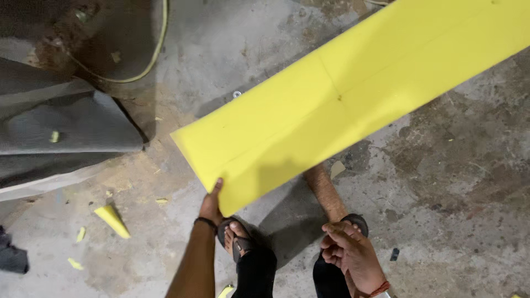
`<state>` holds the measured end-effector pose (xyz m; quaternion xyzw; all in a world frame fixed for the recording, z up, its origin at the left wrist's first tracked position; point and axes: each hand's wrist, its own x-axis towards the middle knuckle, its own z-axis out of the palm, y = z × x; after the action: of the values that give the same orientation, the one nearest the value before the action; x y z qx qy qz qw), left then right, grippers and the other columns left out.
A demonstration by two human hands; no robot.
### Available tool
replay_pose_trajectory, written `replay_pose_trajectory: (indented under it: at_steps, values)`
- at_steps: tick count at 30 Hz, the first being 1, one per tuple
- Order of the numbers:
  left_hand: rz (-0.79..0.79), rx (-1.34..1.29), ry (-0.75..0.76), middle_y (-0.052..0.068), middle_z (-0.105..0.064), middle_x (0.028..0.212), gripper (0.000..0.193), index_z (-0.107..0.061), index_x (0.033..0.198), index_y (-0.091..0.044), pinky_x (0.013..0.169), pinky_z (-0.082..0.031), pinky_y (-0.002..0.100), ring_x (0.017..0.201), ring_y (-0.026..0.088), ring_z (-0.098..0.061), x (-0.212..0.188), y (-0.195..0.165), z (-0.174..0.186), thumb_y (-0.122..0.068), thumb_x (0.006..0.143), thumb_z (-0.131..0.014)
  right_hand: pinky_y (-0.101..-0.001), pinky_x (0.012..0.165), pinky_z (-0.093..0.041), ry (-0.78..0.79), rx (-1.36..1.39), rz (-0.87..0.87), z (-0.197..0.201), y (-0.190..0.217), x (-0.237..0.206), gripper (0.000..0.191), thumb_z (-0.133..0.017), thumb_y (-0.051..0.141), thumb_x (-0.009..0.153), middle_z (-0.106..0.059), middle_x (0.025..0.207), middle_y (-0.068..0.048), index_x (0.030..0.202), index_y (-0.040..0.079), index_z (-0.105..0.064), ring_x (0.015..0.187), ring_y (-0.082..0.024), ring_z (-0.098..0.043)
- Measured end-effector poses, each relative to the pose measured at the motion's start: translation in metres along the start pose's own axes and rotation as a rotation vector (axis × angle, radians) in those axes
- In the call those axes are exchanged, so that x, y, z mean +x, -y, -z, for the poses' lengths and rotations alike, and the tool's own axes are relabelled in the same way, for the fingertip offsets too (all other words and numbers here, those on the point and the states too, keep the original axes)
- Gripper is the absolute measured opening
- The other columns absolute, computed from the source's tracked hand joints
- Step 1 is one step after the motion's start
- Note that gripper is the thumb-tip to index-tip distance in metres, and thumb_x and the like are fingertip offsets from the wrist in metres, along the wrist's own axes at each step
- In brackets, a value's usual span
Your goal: The person staples brown fabric onto a long wooden frame using a pneumatic staple gun. They then move a yellow foam cushion onto the table and use a knife to cut a slit into it.
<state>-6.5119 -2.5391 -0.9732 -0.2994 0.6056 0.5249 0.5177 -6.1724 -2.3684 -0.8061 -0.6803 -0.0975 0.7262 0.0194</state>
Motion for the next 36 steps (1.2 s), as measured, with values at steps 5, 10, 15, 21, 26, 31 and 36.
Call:
replay_pose_trajectory:
  at_steps: [5, 10, 15, 21, 26, 31, 36]
  values:
    - [0.017, 0.296, 0.005, 0.016, -0.072, 0.111, 0.054, -0.068, 0.126, 0.003, 0.072, -0.051, 0.040, 0.094, 0.029, -0.065, -0.117, 0.023, -0.017, -0.034, 0.088, -0.079, -0.0345, 0.067, -0.053, -0.099, -0.080, 0.033, 0.013, -0.007, -0.005, 0.035, -0.067, 0.029, 0.095, -0.073, 0.094, -0.010, 0.117, 0.002, -0.068, 0.076, -0.020, -0.068]
    - [-0.025, 0.295, 0.007, 0.013, -0.075, 0.112, 0.052, -0.068, 0.122, -0.001, 0.081, -0.059, 0.035, 0.102, 0.023, -0.072, -0.303, 0.030, -0.061, -0.028, 0.079, -0.081, -0.0388, 0.083, -0.051, -0.168, 0.164, 0.091, 0.032, 0.040, -0.079, 0.056, -0.057, 0.044, 0.095, -0.069, 0.122, -0.004, 0.143, 0.016, -0.051, 0.102, -0.017, -0.066]
    - [-0.112, 0.435, 0.264, 0.013, -0.077, 0.104, 0.046, -0.069, 0.120, 0.001, 0.076, -0.059, 0.036, 0.092, 0.022, -0.073, -0.468, -0.008, -0.149, -0.025, 0.083, -0.079, -0.0647, 0.099, -0.031, -0.077, 0.196, 0.197, 0.049, 0.101, -0.234, 0.067, -0.052, 0.050, 0.104, -0.065, 0.138, -0.022, 0.155, 0.006, -0.049, 0.123, -0.056, -0.035]
    - [-0.233, 0.717, 0.530, 0.012, -0.079, 0.094, 0.040, -0.071, 0.118, 0.002, 0.070, -0.059, 0.037, 0.080, 0.020, -0.074, -0.693, -0.048, -0.249, -0.021, 0.087, -0.076, -0.0402, 0.098, -0.050, 0.196, 0.634, 0.517, 0.104, 0.168, -0.417, 0.062, -0.051, 0.044, 0.096, -0.064, 0.136, -0.007, 0.148, 0.010, -0.048, 0.120, -0.023, -0.061]
    - [-0.304, 0.836, 0.922, 0.013, -0.078, 0.081, 0.034, -0.073, 0.113, 0.006, 0.063, -0.058, 0.038, 0.070, 0.018, -0.074, -0.876, -0.068, -0.318, -0.019, 0.091, -0.075, -0.0368, 0.109, -0.049, -0.322, 0.171, 1.274, 0.194, 0.208, -0.544, 0.048, -0.053, 0.037, 0.114, -0.065, 0.139, -0.018, 0.143, -0.001, -0.058, 0.124, -0.025, -0.060]
    - [-1.012, 1.148, 1.221, 0.007, -0.077, 0.081, 0.033, -0.078, 0.097, -0.004, 0.069, -0.058, 0.034, 0.073, 0.016, -0.072, -1.022, -0.057, -0.435, -0.035, 0.100, -0.067, -0.0366, 0.101, -0.047, -0.612, -0.110, 1.983, 0.269, 0.266, -0.687, 0.065, -0.067, 0.029, 0.098, -0.049, 0.140, -0.018, 0.147, 0.002, -0.035, 0.123, -0.026, -0.055]
    - [-1.280, 1.249, 1.397, 0.009, -0.076, 0.085, 0.034, -0.078, 0.104, -0.010, 0.071, -0.058, 0.035, 0.075, 0.022, -0.074, -1.116, -0.056, -0.543, -0.042, 0.100, -0.065, -0.0379, 0.101, -0.049, -0.574, 0.166, 1.947, 0.321, 0.348, -0.768, 0.052, -0.063, 0.040, 0.100, -0.057, 0.116, -0.013, 0.135, 0.004, -0.048, 0.108, -0.025, -0.062]
